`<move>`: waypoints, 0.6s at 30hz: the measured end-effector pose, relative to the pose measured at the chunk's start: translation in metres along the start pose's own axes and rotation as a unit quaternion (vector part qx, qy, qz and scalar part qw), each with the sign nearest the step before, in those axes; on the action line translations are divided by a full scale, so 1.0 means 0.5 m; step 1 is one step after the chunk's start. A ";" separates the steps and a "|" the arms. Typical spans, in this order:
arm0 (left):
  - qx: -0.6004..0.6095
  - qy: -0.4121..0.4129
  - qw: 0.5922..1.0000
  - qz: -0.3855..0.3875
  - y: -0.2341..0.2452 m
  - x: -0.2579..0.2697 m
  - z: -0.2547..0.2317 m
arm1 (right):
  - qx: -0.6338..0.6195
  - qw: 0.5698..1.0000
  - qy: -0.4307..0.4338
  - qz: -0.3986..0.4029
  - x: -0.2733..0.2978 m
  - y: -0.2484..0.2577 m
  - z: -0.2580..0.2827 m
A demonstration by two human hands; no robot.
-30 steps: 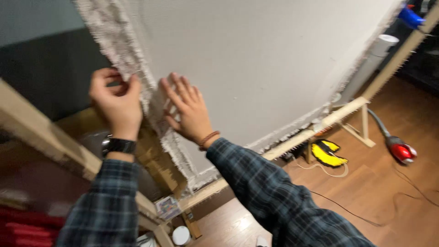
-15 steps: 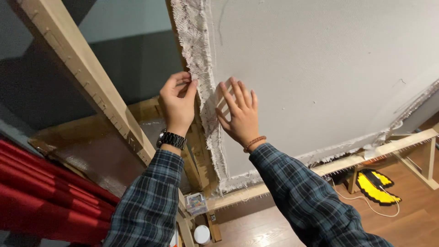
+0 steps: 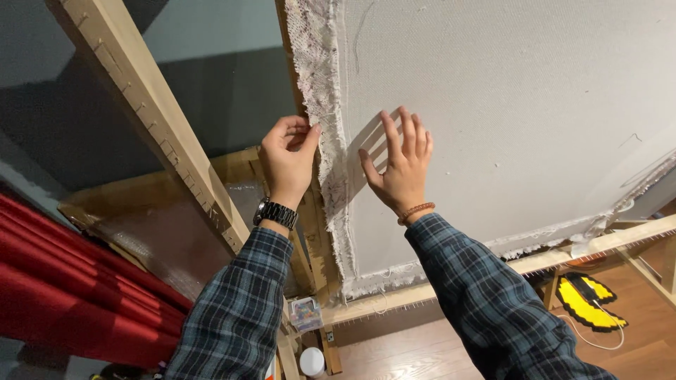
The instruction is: Preparing a rug canvas on a frame and using a tufting gun to apply yarn
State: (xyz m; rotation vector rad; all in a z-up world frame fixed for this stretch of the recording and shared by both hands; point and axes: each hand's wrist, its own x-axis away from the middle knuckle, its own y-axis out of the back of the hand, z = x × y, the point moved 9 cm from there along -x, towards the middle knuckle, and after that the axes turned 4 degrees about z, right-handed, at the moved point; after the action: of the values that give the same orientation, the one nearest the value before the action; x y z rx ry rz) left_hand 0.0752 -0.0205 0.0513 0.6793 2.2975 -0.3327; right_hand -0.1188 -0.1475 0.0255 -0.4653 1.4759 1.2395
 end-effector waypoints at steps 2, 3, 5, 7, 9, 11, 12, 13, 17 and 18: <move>0.002 -0.004 1.000 0.004 -0.001 -0.003 -0.001 | -0.019 0.999 0.000 -0.026 -0.017 0.003 0.007; -0.010 0.004 1.000 0.004 0.000 -0.003 -0.006 | -0.028 0.998 0.036 -0.040 -0.030 0.004 0.025; -0.023 0.011 1.000 0.003 0.002 -0.003 -0.009 | -0.038 0.995 0.074 -0.055 -0.054 0.003 0.053; -0.022 0.010 1.000 0.000 0.004 -0.004 -0.007 | -0.046 0.986 0.153 -0.053 -0.077 -0.001 0.100; -0.018 -0.004 1.000 0.001 0.004 -0.008 -0.040 | -0.028 0.983 0.170 -0.062 -0.090 0.013 0.125; -0.015 -0.017 1.000 0.003 0.002 -0.015 -0.065 | -0.009 0.980 0.185 -0.070 -0.094 0.019 0.140; -0.021 -0.033 0.999 0.004 0.000 -0.023 -0.079 | -0.007 0.980 0.183 -0.073 -0.095 0.018 0.139; -0.027 -0.050 0.998 0.006 -0.002 -0.030 -0.092 | -0.006 0.980 0.182 -0.076 -0.095 0.017 0.139; -0.022 -0.045 0.999 0.008 -0.003 -0.048 -0.097 | -0.013 0.978 0.188 -0.093 -0.099 0.022 0.144; -0.029 -0.047 0.998 0.010 -0.004 -0.051 -0.095 | -0.006 0.977 0.188 -0.097 -0.099 0.021 0.143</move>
State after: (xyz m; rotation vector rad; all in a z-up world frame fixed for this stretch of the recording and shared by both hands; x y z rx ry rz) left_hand 0.0631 -0.0119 0.1033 0.6426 2.2011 -0.2811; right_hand -0.0771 -0.0979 0.0847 -0.8692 1.6910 1.0426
